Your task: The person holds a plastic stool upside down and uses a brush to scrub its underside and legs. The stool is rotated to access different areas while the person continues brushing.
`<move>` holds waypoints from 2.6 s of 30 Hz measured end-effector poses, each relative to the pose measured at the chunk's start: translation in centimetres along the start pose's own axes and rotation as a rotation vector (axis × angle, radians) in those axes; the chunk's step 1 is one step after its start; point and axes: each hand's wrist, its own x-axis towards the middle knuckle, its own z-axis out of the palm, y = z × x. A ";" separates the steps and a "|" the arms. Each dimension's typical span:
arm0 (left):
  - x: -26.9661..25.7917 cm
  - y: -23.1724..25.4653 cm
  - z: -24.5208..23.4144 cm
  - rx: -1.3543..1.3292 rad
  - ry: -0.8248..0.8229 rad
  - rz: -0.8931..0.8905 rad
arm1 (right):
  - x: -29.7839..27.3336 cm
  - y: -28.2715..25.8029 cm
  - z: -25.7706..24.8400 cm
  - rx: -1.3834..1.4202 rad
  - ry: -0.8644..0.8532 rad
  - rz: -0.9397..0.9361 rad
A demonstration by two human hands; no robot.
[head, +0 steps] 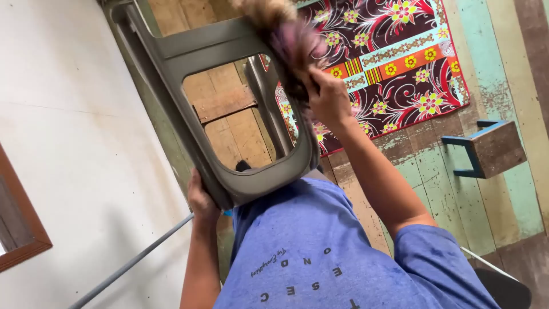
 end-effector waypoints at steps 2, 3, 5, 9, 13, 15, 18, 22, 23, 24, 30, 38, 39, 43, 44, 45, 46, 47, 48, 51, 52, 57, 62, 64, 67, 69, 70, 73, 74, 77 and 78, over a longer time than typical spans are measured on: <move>0.9 -1.9 -1.4 -0.007 0.016 0.014 | -0.7 1.4 0.2 0.070 -0.066 0.086; 1.4 -3.0 -1.9 -0.014 0.027 0.020 | -1.0 2.2 0.1 0.133 -0.133 0.178; 1.5 -3.1 -2.4 -0.014 0.039 0.016 | -2.0 -1.1 -1.0 0.168 -0.133 0.360; -0.2 1.3 1.0 -0.030 0.062 0.007 | -4.4 0.4 1.1 0.589 -0.199 0.894; -1.1 4.2 3.4 -0.026 0.034 -0.010 | -7.5 0.0 0.3 0.774 -0.341 0.804; -1.1 5.2 4.0 -0.021 0.043 -0.016 | -8.0 0.3 0.0 0.831 -0.307 0.801; 2.2 2.1 0.5 0.009 0.026 -0.059 | -9.2 3.3 1.4 0.903 -0.220 0.818; 4.3 1.8 -0.5 0.002 0.013 -0.073 | -9.6 -3.1 -1.3 0.883 -0.261 0.802; 5.8 0.4 -1.8 -0.019 -0.023 -0.123 | -10.5 -2.7 -0.8 0.815 -0.282 0.718; 7.3 -1.0 -3.0 -0.041 -0.059 -0.173 | -11.5 -2.3 -0.3 0.747 -0.302 0.633; 11.1 -5.2 -1.6 0.606 0.045 0.344 | -11.5 -7.0 0.5 0.472 -0.368 0.554; 6.2 -2.6 9.0 0.881 -0.635 0.412 | -11.1 -8.5 -1.3 0.362 -0.374 0.589; 7.1 -3.5 8.7 0.925 -0.704 0.440 | -11.7 -7.6 -1.3 0.362 -0.368 0.598; 5.6 -2.4 10.1 1.020 -0.748 0.434 | -12.4 -5.0 -2.0 0.343 -0.357 0.562; 5.1 -2.3 10.4 1.079 -0.715 0.409 | -12.4 -4.2 -2.3 0.290 -0.334 0.499; 4.3 -2.3 10.7 1.140 -0.683 0.379 | -12.7 -3.3 -2.6 0.239 -0.312 0.441; 4.2 -3.0 10.6 1.145 -0.687 0.378 | -13.1 -0.8 -2.3 0.243 -0.308 0.445; 4.1 -3.6 10.5 1.213 -0.661 0.424 | -13.5 1.8 -2.1 0.016 -0.240 0.117; 4.1 -4.2 10.4 1.280 -0.635 0.470 | -13.9 4.3 -1.8 -0.211 -0.164 -0.208; -1.9 1.1 13.5 1.111 -0.550 1.119 | -15.0 11.5 0.9 -0.204 -0.184 -0.317; -1.7 0.4 12.7 1.116 -0.545 1.108 | -14.0 11.6 0.9 -0.199 -0.194 -0.316; -2.3 -0.4 11.4 1.439 -0.642 0.246 | -7.5 11.4 3.0 -0.446 -0.015 -0.211; -2.0 -2.0 9.4 1.407 -0.545 0.263 | -0.8 6.6 4.1 -0.308 -0.077 0.068; -2.0 -1.9 8.9 1.413 -0.504 0.264 | 0.7 5.0 4.4 -0.258 -0.143 0.177; -2.6 -1.4 8.6 1.380 -0.482 0.184 | 1.3 2.9 4.0 -0.205 -0.168 0.244; -2.4 -1.9 8.2 1.318 -0.439 0.272 | 1.3 2.3 4.8 -0.153 -0.094 0.091; -2.5 -1.7 7.9 1.316 -0.431 0.264 | 0.9 2.5 5.3 -0.151 -0.105 0.088; -2.6 -1.3 7.4 1.269 -0.423 0.278 | -0.6 2.8 5.9 -0.114 -0.146 -0.089; -2.7 -1.1 7.4 1.251 -0.420 0.245 | -1.2 2.5 5.8 -0.100 -0.126 -0.091; -1.7 0.7 7.7 1.212 -0.382 0.199 | -3.5 0.0 4.1 -0.054 -0.252 -0.181; -1.6 1.2 7.7 1.191 -0.356 0.178 | -4.9 -1.0 3.2 -0.025 -0.399 -0.261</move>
